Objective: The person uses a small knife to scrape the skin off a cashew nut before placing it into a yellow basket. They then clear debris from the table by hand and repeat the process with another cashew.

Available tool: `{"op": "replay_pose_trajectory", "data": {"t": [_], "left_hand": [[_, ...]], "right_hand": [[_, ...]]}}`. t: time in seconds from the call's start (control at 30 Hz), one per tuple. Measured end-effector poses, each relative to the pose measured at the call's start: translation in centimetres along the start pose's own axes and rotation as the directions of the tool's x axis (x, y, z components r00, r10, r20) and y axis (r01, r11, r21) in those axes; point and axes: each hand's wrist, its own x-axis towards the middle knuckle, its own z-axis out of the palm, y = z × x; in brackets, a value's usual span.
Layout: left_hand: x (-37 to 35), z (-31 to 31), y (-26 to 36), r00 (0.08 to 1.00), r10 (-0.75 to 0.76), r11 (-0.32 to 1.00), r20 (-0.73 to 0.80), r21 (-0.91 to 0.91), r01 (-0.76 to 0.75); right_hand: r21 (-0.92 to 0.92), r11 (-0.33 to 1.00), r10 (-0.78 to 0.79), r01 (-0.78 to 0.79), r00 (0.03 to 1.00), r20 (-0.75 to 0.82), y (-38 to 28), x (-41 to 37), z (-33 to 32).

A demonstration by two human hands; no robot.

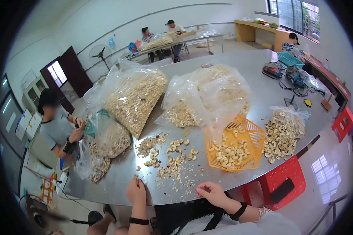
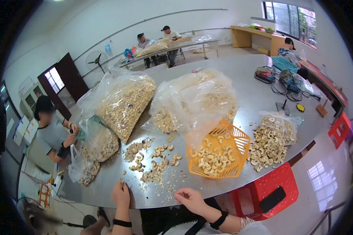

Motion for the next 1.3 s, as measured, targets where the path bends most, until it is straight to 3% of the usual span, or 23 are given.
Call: {"op": "replay_pose_trajectory", "data": {"t": [0.6, 0.7, 0.73, 0.8, 0.83, 1.0, 1.07, 1.1, 1.3], "left_hand": [[0.0, -0.8, 0.6, 0.999, -0.041, 0.999, -0.029, 0.027, 0.041], [0.0, -0.1, -0.2, 0.998, 0.013, 0.998, -0.064, -0.059, -0.017], [0.2, 0.3, -0.5, 0.993, 0.02, 0.995, -0.112, -0.091, -0.03], [0.3, -0.2, -0.3, 0.999, -0.032, 0.996, -0.035, -0.078, 0.029], [0.3, 0.0, -0.6, 0.999, -0.026, 0.996, -0.046, -0.087, 0.022], [0.3, -0.6, -0.8, 0.999, -0.036, 0.986, -0.02, -0.166, 0.032], [0.0, -0.6, -1.3, 0.996, -0.076, 0.981, -0.042, -0.182, 0.067], [0.2, -0.5, -1.2, 0.999, -0.028, 0.975, -0.045, -0.224, 0.017], [0.3, -0.9, -1.1, 0.999, -0.047, 0.975, -0.015, -0.218, 0.043]], "right_hand": [[0.081, 0.993, 0.087, -0.089, 0.996, 0.027, 0.0, 0.4, 0.1], [-0.019, 0.998, 0.066, -0.067, 0.998, -0.018, 0.1, 0.6, 0.0], [-0.038, 0.995, 0.089, -0.088, 0.995, 0.033, -0.1, 0.6, 0.1], [0.028, 0.997, 0.068, -0.066, 0.995, -0.078, -0.7, 0.5, 0.7], [0.005, 0.995, 0.103, -0.103, 0.995, -0.016, -0.6, 0.6, 0.7], [0.021, 0.994, 0.112, -0.11, 0.984, -0.141, -0.7, 0.7, 0.9], [-0.024, 0.993, 0.116, -0.118, 0.99, -0.077, -0.6, 1.0, 1.2], [-0.013, 0.992, 0.127, -0.129, 0.987, -0.1, -0.9, 0.8, 1.0], [0.017, 0.992, 0.123, -0.122, 0.985, -0.124, -1.2, 1.0, 1.1]]}}
